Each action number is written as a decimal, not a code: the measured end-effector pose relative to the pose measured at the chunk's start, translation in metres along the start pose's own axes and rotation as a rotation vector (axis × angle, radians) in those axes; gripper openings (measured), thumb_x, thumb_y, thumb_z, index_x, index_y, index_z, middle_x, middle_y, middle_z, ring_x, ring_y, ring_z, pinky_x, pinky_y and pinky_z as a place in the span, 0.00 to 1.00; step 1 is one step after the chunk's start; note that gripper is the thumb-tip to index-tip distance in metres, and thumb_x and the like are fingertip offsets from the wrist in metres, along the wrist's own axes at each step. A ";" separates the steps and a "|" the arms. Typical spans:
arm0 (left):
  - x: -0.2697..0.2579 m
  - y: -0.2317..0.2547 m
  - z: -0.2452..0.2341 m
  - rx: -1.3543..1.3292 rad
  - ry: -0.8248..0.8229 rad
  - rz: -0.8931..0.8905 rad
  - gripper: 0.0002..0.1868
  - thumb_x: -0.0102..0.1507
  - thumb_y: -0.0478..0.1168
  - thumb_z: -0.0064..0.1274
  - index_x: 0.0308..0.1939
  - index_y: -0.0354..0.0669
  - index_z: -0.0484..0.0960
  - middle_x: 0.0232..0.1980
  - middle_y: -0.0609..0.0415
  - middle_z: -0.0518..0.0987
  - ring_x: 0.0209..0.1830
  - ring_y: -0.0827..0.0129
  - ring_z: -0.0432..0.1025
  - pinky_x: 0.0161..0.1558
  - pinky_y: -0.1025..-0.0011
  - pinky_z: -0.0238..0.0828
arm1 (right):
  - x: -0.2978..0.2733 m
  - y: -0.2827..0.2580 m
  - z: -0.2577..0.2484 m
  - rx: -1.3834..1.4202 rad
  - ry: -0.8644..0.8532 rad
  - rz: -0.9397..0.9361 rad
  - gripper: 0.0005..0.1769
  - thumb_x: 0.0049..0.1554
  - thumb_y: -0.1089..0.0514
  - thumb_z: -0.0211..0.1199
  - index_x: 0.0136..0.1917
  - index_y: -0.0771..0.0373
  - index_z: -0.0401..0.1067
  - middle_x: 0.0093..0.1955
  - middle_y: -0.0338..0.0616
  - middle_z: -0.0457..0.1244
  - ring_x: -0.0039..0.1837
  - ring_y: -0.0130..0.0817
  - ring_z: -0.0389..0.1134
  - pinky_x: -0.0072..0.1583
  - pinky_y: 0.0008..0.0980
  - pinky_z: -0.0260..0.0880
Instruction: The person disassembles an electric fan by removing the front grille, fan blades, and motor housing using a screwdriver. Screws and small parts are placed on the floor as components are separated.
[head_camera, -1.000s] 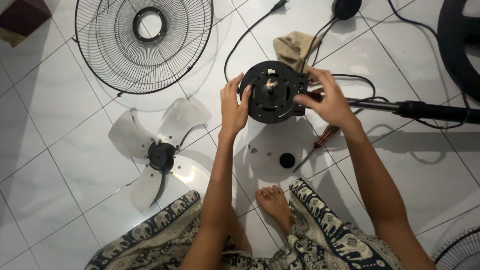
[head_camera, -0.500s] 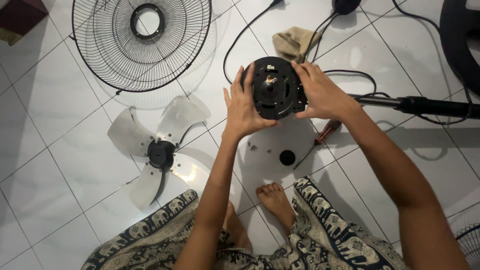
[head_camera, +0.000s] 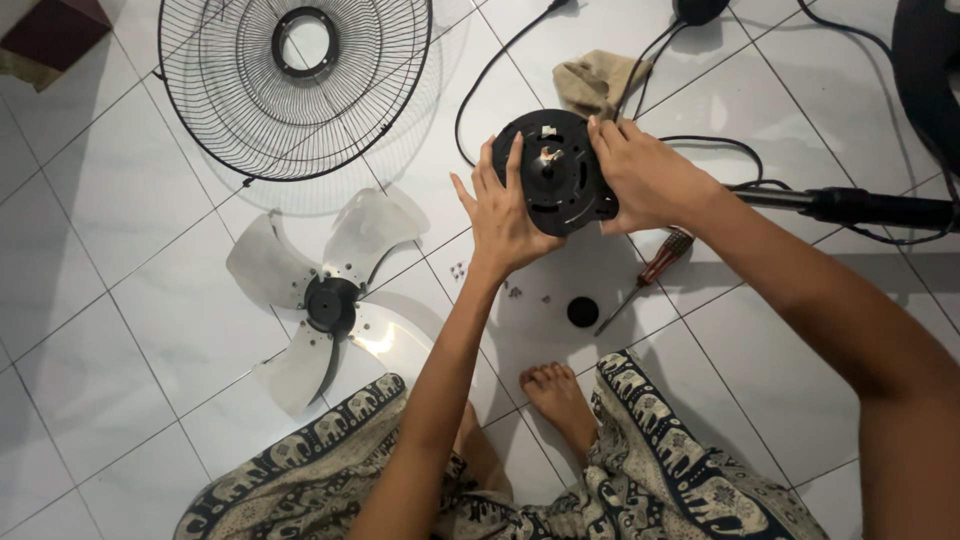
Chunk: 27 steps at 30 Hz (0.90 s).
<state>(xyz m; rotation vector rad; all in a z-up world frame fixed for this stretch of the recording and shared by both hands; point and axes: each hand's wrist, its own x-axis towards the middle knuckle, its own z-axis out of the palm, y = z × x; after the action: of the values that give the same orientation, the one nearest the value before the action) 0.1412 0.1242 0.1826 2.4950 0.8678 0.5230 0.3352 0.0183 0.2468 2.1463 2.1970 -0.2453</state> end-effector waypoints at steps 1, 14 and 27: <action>0.000 0.000 0.001 -0.001 -0.001 -0.003 0.77 0.29 0.57 0.76 0.78 0.51 0.49 0.77 0.36 0.52 0.77 0.37 0.51 0.67 0.19 0.33 | 0.000 0.000 -0.001 -0.002 0.013 -0.012 0.72 0.33 0.36 0.78 0.71 0.90 0.51 0.56 0.61 0.60 0.60 0.50 0.62 0.63 0.36 0.68; -0.003 -0.012 0.004 -0.004 0.038 0.089 0.78 0.31 0.63 0.75 0.79 0.48 0.48 0.77 0.33 0.51 0.78 0.36 0.50 0.70 0.20 0.31 | -0.008 -0.007 0.011 -0.148 0.147 -0.047 0.68 0.38 0.32 0.74 0.72 0.85 0.52 0.70 0.69 0.54 0.73 0.58 0.55 0.74 0.44 0.59; -0.029 -0.034 0.076 -0.667 0.418 0.137 0.78 0.43 0.52 0.79 0.82 0.39 0.35 0.81 0.41 0.55 0.81 0.47 0.54 0.84 0.52 0.45 | -0.025 -0.010 0.058 -0.769 0.358 -0.410 0.29 0.59 0.53 0.53 0.67 0.77 0.68 0.65 0.76 0.62 0.67 0.76 0.63 0.66 0.59 0.68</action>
<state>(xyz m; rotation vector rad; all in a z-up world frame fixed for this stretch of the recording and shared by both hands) 0.1402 0.1080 0.0960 1.8595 0.5333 1.1902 0.3222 -0.0155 0.1938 1.3888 2.3239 0.8839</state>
